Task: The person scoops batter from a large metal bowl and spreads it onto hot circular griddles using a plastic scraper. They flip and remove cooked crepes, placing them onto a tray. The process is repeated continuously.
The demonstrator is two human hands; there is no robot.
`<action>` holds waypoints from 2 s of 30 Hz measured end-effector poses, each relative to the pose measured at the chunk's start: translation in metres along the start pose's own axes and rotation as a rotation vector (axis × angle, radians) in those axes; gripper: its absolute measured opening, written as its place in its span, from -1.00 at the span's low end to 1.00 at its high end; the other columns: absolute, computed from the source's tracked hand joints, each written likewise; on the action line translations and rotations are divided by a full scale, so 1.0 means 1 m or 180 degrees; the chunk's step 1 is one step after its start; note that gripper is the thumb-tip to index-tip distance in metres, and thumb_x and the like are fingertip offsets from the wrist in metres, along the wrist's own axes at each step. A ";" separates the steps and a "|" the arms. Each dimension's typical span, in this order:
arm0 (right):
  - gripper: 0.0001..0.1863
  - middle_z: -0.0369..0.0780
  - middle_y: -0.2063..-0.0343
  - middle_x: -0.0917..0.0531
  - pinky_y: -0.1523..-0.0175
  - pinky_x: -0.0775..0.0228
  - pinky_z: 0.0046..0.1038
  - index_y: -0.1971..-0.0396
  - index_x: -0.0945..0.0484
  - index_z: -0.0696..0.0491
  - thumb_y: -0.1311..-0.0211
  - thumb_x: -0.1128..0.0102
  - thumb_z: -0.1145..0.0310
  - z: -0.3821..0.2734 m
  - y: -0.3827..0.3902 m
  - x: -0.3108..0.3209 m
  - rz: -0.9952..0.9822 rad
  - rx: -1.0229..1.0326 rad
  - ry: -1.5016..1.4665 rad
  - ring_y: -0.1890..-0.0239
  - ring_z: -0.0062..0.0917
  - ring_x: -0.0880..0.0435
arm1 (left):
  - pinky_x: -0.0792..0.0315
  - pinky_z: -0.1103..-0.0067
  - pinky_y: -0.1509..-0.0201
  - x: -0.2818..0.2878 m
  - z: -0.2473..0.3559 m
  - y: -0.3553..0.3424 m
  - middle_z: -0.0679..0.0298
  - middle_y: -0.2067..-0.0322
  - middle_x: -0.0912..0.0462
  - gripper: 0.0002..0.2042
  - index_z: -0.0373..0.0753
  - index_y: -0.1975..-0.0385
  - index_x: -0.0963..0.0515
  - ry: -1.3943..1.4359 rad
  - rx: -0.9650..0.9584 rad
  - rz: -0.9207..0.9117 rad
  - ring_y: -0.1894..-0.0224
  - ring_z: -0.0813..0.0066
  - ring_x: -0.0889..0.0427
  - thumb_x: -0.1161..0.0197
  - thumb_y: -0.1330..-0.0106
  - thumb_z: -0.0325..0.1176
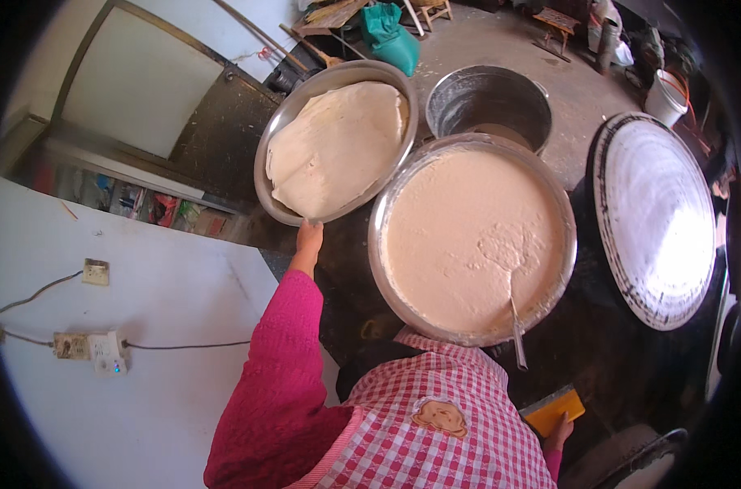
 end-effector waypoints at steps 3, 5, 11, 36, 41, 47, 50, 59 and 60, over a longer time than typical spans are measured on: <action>-0.53 -0.21 0.29 -0.53 0.24 -0.35 -0.43 0.10 -0.40 0.19 -0.16 -0.04 0.10 -0.014 0.039 -0.027 -0.0069 -0.0021 0.0246 0.32 -0.48 -0.51 | -0.15 0.33 -0.16 0.001 0.000 -0.071 -0.04 -0.01 -0.36 -0.49 -0.40 -0.06 -0.23 -0.1163 -0.0122 0.0045 -0.15 0.10 -0.22 0.03 -0.16 -0.20; -0.51 -0.23 0.35 -0.55 0.29 -0.36 -0.43 0.14 -0.43 0.20 -0.12 -0.09 0.06 -0.030 0.076 -0.056 -0.0214 0.0082 0.0015 0.35 -0.50 -0.52 | -0.14 0.27 -0.16 -0.003 0.001 -0.128 0.01 -0.04 -0.34 -0.49 -0.34 -0.06 -0.24 -0.1935 -0.0282 0.0013 -0.15 0.10 -0.22 0.05 -0.16 -0.16; -0.55 -0.24 0.38 -0.55 0.31 -0.36 -0.44 0.19 -0.44 0.20 -0.12 -0.08 0.09 -0.076 0.150 -0.154 0.0312 -0.0272 0.0863 0.37 -0.50 -0.52 | 0.00 0.13 -0.20 -0.015 -0.018 -0.267 0.12 -0.16 -0.18 -0.41 -0.23 -0.11 -0.23 -0.2623 -0.0800 0.0217 -0.23 0.04 -0.05 -0.09 -0.10 -0.05; -0.69 -0.28 0.51 -0.56 0.40 -0.36 -0.47 0.36 -0.50 0.20 -0.12 -0.08 0.21 -0.174 0.202 -0.200 0.0612 -0.0344 0.1841 0.47 -0.53 -0.52 | 0.25 -0.19 -0.14 -0.034 -0.100 -0.366 0.25 -0.30 0.20 -0.35 0.07 -0.23 -0.03 -0.2466 -0.0695 -0.0457 -0.31 0.02 0.33 -0.02 -0.14 0.06; -0.76 -0.29 0.53 -0.55 0.43 -0.34 -0.49 0.42 -0.50 0.19 -0.11 -0.05 0.29 -0.182 0.208 -0.193 0.0546 -0.0356 0.2374 0.51 -0.55 -0.51 | 0.22 -0.15 -0.17 -0.013 -0.063 -0.410 0.25 -0.29 0.18 -0.39 0.06 -0.22 -0.07 -0.2544 -0.0884 0.0178 -0.32 0.07 0.31 -0.03 -0.16 0.00; -0.77 -0.28 0.46 -0.55 0.37 -0.36 -0.48 0.31 -0.47 0.19 -0.11 -0.03 0.35 -0.193 0.227 -0.218 0.0575 -0.0548 0.2114 0.47 -0.54 -0.51 | 0.09 -0.11 -0.17 -0.018 -0.076 -0.475 0.31 -0.30 0.21 -0.41 0.16 -0.23 -0.02 -0.2311 -0.0227 -0.0238 -0.32 0.09 0.27 0.02 -0.18 0.01; -0.71 -0.22 0.35 -0.56 0.29 -0.39 -0.43 0.20 -0.45 0.19 -0.12 -0.07 0.35 -0.190 0.243 -0.233 0.0500 -0.0493 0.1714 0.35 -0.48 -0.55 | 0.10 0.07 -0.25 -0.023 -0.085 -0.484 0.22 -0.27 0.07 -0.43 0.03 -0.21 -0.08 -0.2403 -0.0734 -0.0167 -0.30 0.10 0.15 0.03 -0.20 -0.01; -0.72 -0.23 0.45 -0.59 0.35 -0.41 -0.48 0.27 -0.48 0.21 -0.08 -0.17 0.33 -0.157 0.244 -0.205 0.1475 -0.0967 0.2237 0.44 -0.52 -0.57 | 0.02 0.30 -0.28 -0.077 -0.034 -0.406 0.02 -0.24 0.03 -0.49 -0.19 -0.19 -0.12 -0.1926 -0.1814 -0.0195 -0.25 0.00 0.00 0.02 -0.25 -0.18; -0.71 -0.22 0.42 -0.59 0.32 -0.42 -0.48 0.26 -0.47 0.20 -0.09 -0.17 0.32 -0.151 0.243 -0.200 0.1517 -0.0932 0.2139 0.41 -0.52 -0.58 | 0.02 0.31 -0.28 -0.090 -0.020 -0.392 0.02 -0.24 0.02 -0.49 -0.20 -0.18 -0.12 -0.1691 -0.1951 -0.0292 -0.25 -0.01 -0.01 0.01 -0.25 -0.21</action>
Point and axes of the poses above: each hand's wrist, its own y-axis away from the middle knuckle, its own x-axis out of the back of the hand, z = x × y, the point moved 5 cm from there along -y, towards the middle knuckle
